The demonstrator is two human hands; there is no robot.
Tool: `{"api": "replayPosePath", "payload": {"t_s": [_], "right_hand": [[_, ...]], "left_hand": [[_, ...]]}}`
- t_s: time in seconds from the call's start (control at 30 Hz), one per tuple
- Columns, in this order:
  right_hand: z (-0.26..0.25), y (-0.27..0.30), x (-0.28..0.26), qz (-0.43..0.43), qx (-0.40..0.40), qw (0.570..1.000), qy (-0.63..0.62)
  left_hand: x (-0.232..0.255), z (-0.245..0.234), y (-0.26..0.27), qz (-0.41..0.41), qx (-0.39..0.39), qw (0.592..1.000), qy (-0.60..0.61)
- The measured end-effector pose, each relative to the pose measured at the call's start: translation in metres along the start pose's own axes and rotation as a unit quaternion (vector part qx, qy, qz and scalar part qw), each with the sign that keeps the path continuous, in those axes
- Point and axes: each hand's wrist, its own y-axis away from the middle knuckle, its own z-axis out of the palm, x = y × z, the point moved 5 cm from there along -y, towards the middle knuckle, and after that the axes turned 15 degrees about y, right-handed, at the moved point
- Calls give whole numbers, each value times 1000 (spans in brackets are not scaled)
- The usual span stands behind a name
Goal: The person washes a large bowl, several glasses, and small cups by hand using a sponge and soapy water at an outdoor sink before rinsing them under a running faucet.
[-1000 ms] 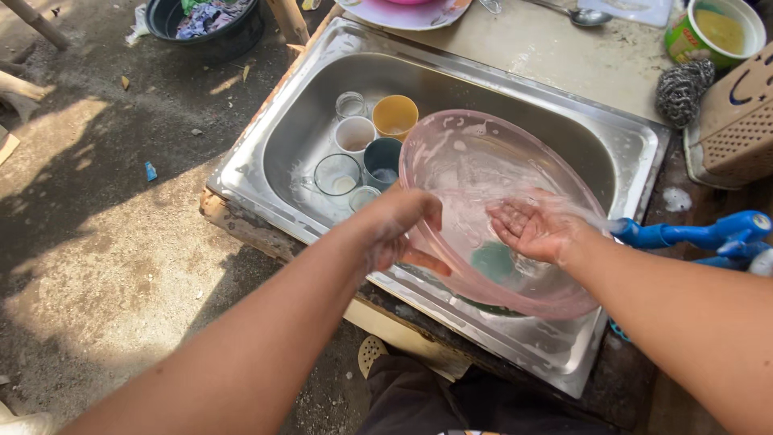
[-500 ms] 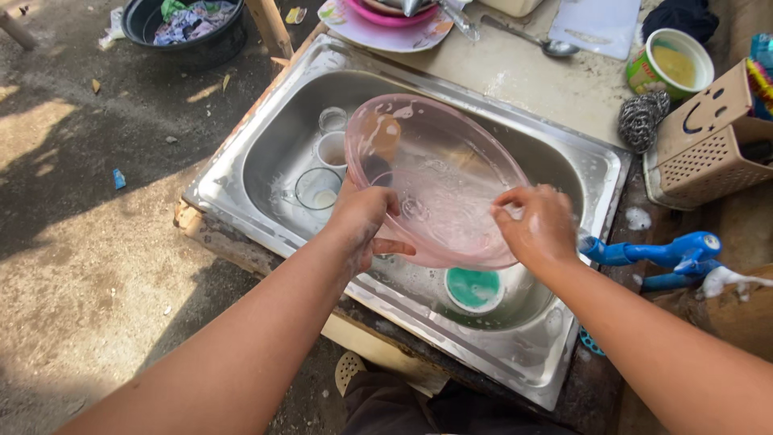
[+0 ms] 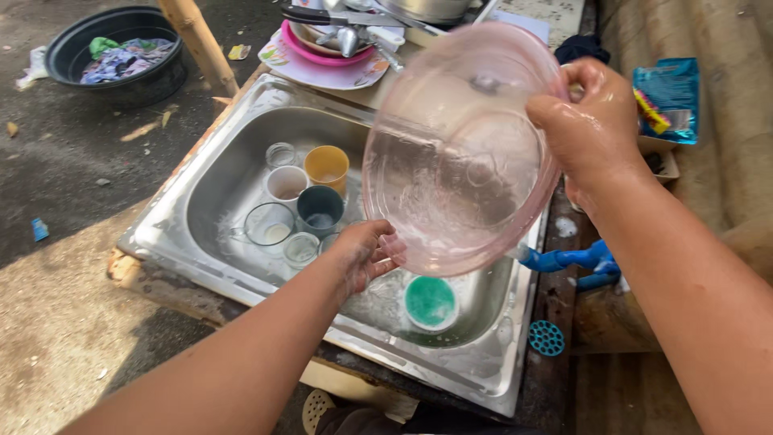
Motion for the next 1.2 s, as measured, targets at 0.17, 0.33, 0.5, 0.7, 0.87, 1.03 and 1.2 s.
{"api": "replayPosePath", "payload": {"t_s": [0.17, 0.33, 0.5, 0.7, 0.87, 1.03, 1.2], "right_hand": [[-3, 46, -66, -231, -24, 964, 126], [4, 105, -91, -296, -15, 934, 198], [3, 125, -75, -365, 14, 912, 186], [19, 51, 47, -6, 120, 983, -138], [106, 98, 170, 389, -91, 908, -123], [146, 153, 233, 600, -219, 742, -201], [152, 144, 286, 643, -109, 714, -256]], "left_hand": [[-28, 12, -85, -39, 23, 995, -86], [-54, 12, -138, -65, 35, 996, -51], [-56, 1, -126, -66, 26, 990, -118], [51, -15, -23, 125, 47, 988, -73], [133, 5, 41, 331, -72, 940, -43], [117, 31, 55, 372, -135, 908, -137], [102, 47, 56, 429, -198, 863, -176]]}}
